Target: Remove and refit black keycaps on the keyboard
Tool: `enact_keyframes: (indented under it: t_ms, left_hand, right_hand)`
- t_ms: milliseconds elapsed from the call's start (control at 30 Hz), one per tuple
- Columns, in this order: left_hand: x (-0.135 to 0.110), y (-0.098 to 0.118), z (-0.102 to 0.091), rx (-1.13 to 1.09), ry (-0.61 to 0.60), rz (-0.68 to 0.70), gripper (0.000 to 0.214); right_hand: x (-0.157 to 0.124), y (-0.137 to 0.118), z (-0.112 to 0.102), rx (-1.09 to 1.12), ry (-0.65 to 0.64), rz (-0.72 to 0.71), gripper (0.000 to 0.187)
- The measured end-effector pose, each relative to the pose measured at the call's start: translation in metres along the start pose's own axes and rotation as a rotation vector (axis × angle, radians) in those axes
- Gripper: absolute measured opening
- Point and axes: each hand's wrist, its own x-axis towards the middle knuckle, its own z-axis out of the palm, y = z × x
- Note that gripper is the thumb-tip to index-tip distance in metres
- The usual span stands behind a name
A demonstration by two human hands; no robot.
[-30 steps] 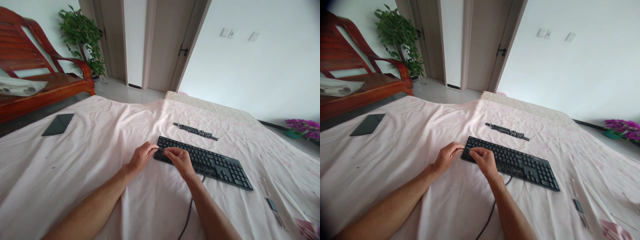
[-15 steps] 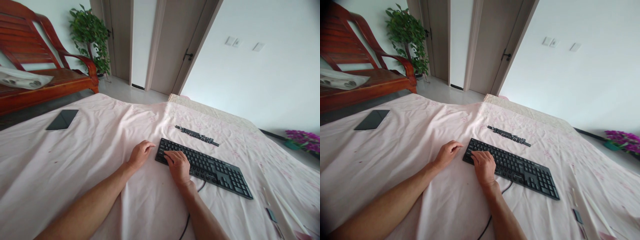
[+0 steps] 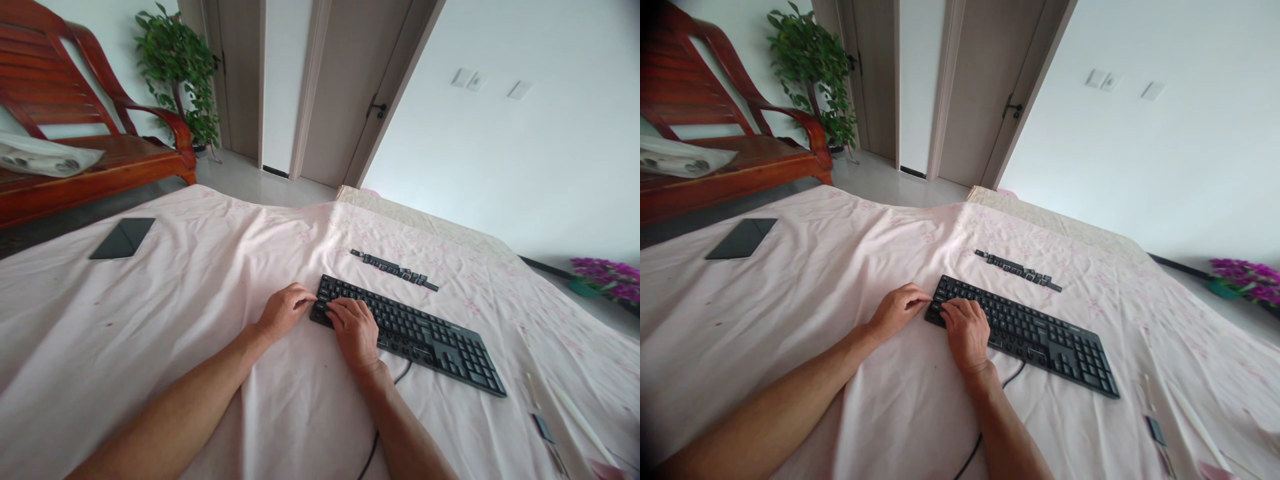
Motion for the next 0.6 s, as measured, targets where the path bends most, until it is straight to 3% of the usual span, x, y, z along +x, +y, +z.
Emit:
enact_keyframes:
  t_ms: [600]
  left_hand:
    - [-0.0011,-0.0039,0.0059,0.036,-0.068,0.033,0.016]
  right_hand:
    - [0.0003,0.0030,0.0019,-0.009,-0.041,0.025,0.015]
